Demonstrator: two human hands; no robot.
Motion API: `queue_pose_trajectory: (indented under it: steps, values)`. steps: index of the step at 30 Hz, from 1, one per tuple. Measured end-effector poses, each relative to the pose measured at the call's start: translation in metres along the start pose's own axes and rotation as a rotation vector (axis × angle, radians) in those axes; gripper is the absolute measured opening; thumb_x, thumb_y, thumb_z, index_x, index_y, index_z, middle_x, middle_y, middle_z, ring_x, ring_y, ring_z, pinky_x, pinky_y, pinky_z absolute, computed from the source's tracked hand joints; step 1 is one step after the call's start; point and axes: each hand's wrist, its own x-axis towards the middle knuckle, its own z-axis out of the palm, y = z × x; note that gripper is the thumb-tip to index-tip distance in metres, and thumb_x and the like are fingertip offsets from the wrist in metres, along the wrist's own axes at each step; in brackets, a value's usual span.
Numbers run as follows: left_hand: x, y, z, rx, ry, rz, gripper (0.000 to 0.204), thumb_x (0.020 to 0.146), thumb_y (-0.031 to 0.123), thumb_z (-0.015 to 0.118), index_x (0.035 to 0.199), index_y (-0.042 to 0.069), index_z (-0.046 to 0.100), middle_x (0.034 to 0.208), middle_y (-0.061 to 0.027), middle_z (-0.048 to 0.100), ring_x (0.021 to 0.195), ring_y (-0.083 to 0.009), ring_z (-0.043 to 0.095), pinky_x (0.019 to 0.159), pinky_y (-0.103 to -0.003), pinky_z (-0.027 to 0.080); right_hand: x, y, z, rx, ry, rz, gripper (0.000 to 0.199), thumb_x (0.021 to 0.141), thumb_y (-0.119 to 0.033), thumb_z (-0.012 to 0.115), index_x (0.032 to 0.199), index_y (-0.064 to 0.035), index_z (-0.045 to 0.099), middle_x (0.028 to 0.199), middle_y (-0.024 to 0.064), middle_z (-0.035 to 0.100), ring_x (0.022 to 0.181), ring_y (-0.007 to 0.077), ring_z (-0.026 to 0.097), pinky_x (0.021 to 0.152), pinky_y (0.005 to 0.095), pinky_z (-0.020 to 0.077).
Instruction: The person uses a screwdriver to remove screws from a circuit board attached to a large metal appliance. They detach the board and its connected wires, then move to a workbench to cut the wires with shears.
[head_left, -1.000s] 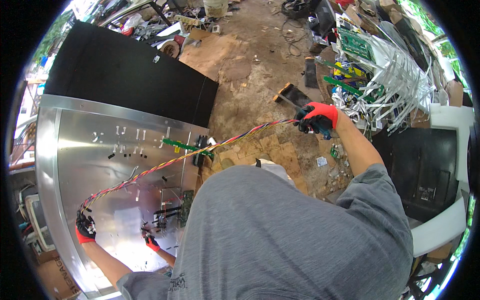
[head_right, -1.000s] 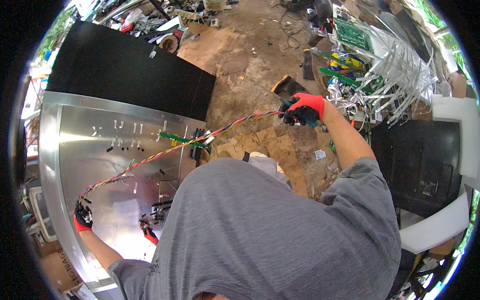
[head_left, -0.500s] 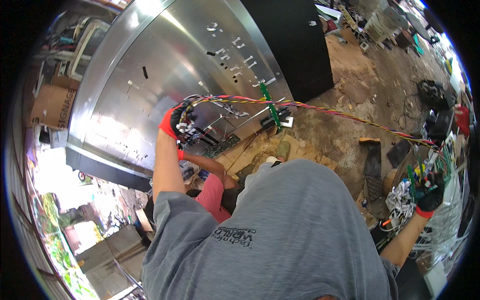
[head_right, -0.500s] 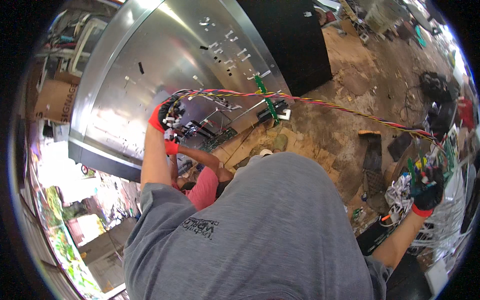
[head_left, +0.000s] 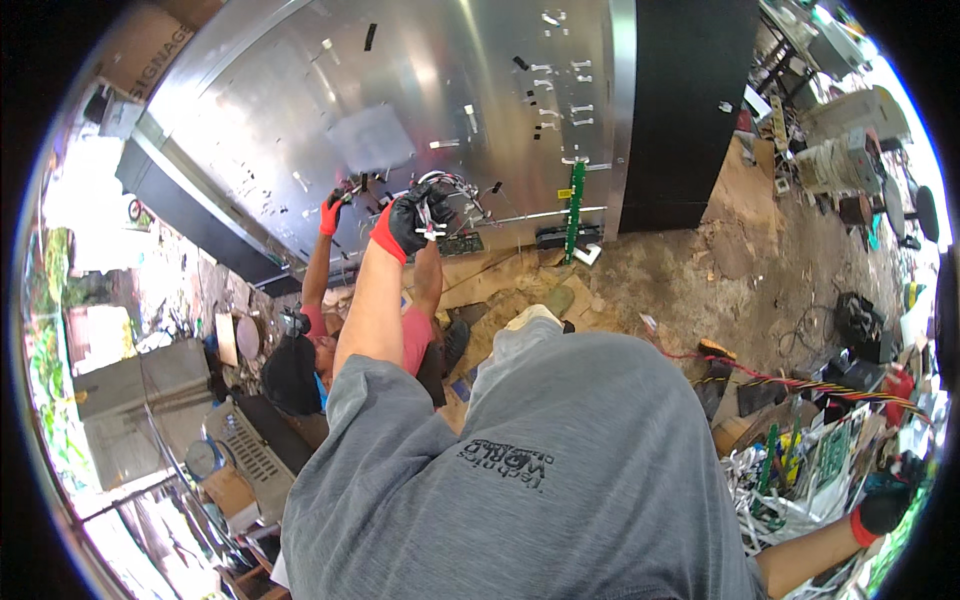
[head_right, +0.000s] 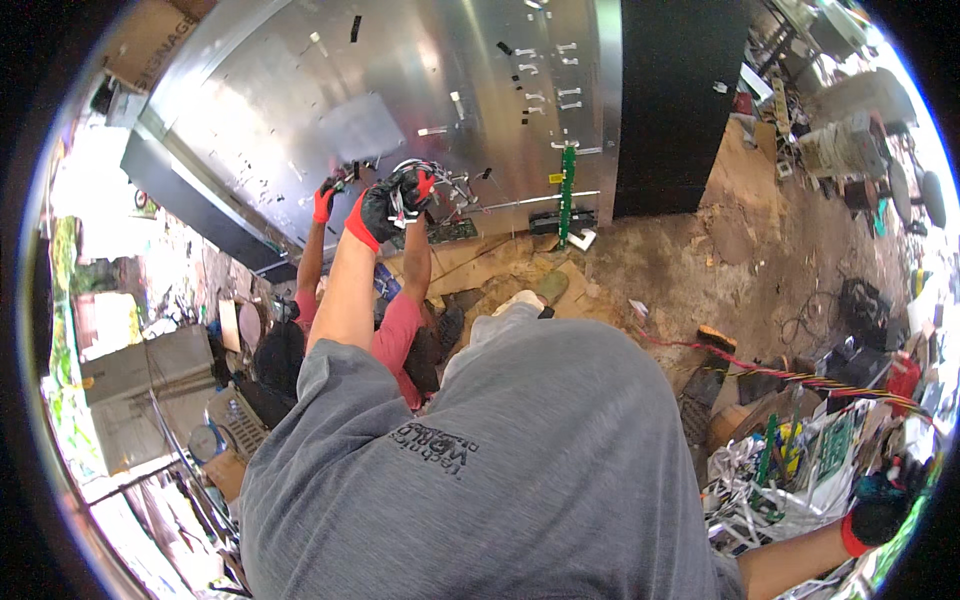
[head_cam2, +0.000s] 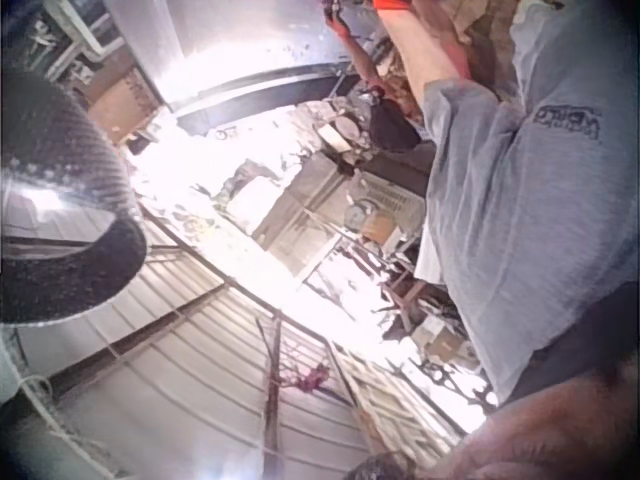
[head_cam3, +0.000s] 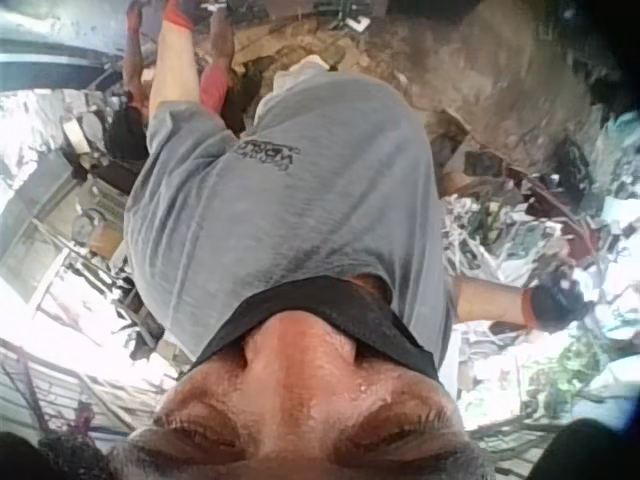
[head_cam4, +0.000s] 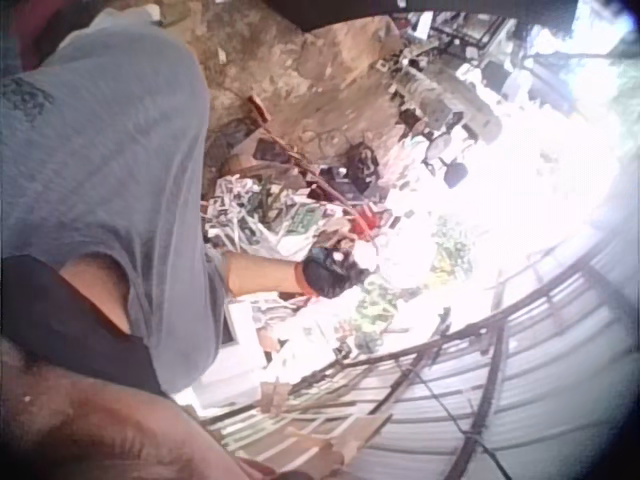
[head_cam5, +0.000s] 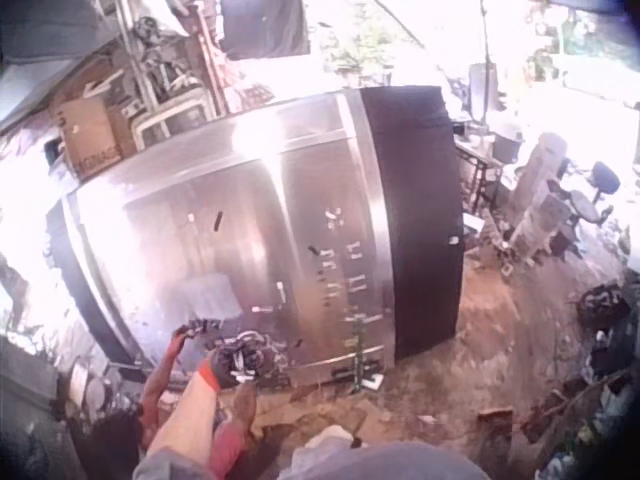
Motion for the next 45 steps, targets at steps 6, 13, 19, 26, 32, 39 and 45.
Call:
queue_pose_trajectory:
  steps: [6, 13, 19, 26, 32, 39, 45]
  values:
    - [-0.043, -0.021, 0.039, -0.143, -0.094, 0.068, 0.034, 0.094, 0.017, 0.053, 0.123, 0.0, 0.054, 0.111, -0.0142, 0.065, 0.1, -0.0293, 0.064, 0.09, -0.045, 0.051, -0.032, -0.027, 0.133, 0.677, -0.327, 0.498, 0.032, 0.094, -0.023, 0.051, 0.118, -0.0038, 0.06, 0.109, 0.0059, 0.062, 0.088, 0.0159, 0.059, 0.076, 0.0259, 0.0462]
    - [-0.049, -0.064, 0.052, -0.143, -0.146, 0.261, 0.032, 0.091, 0.014, 0.054, 0.119, -0.002, 0.054, 0.113, -0.0156, 0.063, 0.104, -0.0312, 0.061, 0.096, -0.046, 0.047, -0.056, -0.094, 0.224, 0.566, -0.249, 0.869, 0.024, 0.093, -0.027, 0.054, 0.095, -0.0067, 0.066, 0.073, -0.0053, 0.048, 0.062, 0.0074, 0.042, 0.054, 0.026, 0.0341]
    - [-0.036, -0.141, 0.061, -0.091, -0.116, 0.102, 0.029, 0.093, 0.023, 0.054, 0.111, 0.001, 0.059, 0.098, -0.0132, 0.066, 0.101, -0.0271, 0.063, 0.091, -0.044, 0.05, -0.066, -0.105, 0.255, 0.53, -0.322, 0.912, 0.019, 0.09, -0.028, 0.058, 0.092, -0.0101, 0.065, 0.068, -0.0043, 0.047, 0.056, 0.0077, 0.043, 0.048, 0.0253, 0.0329]
    - [-0.064, -0.155, 0.092, -0.308, -0.191, 0.133, 0.039, 0.093, 0.01, 0.054, 0.131, 0.006, 0.046, 0.12, -0.0145, 0.06, 0.108, -0.0278, 0.06, 0.095, -0.041, 0.048, -0.062, -0.132, 0.293, 0.666, -0.532, 0.937, 0.019, 0.085, -0.026, 0.064, 0.096, -0.0108, 0.061, 0.068, -0.0026, 0.051, 0.055, 0.0103, 0.047, 0.048, 0.0257, 0.0367]
    - [-0.086, -0.142, 0.117, -0.321, -0.176, 0.166, 0.048, 0.09, 0.002, 0.055, 0.135, 0.011, 0.043, 0.126, -0.0082, 0.057, 0.12, -0.0315, 0.053, 0.101, -0.049, 0.044, -0.03, -0.216, 0.314, 0.822, -0.688, 0.969, 0.031, 0.084, -0.012, 0.063, 0.114, -0.0052, 0.057, 0.076, 0.0011, 0.056, 0.065, 0.0122, 0.055, 0.056, 0.0244, 0.0432]
    - [-0.11, -0.166, 0.131, -0.466, -0.17, 0.056, 0.047, 0.09, 0.003, 0.056, 0.134, 0.013, 0.044, 0.123, -0.0109, 0.058, 0.114, -0.0331, 0.057, 0.095, -0.05, 0.047, -0.031, -0.247, 0.336, 1.081, -0.901, 0.982, 0.026, 0.084, -0.009, 0.062, 0.109, -0.0026, 0.057, 0.073, -0.0013, 0.052, 0.06, 0.0103, 0.05, 0.054, 0.0234, 0.0392]
    - [-0.112, -0.237, 0.162, -0.416, -0.206, 0.367, 0.044, 0.092, 0.007, 0.055, 0.134, 0.015, 0.044, 0.128, -0.0093, 0.055, 0.116, -0.028, 0.056, 0.098, -0.051, 0.046, -0.041, -0.284, 0.354, 0.98, -1.317, 0.676, 0.031, 0.081, -0.014, 0.067, 0.107, 0.0004, 0.059, 0.074, -0.0012, 0.055, 0.058, 0.0076, 0.049, 0.054, 0.0223, 0.0401]
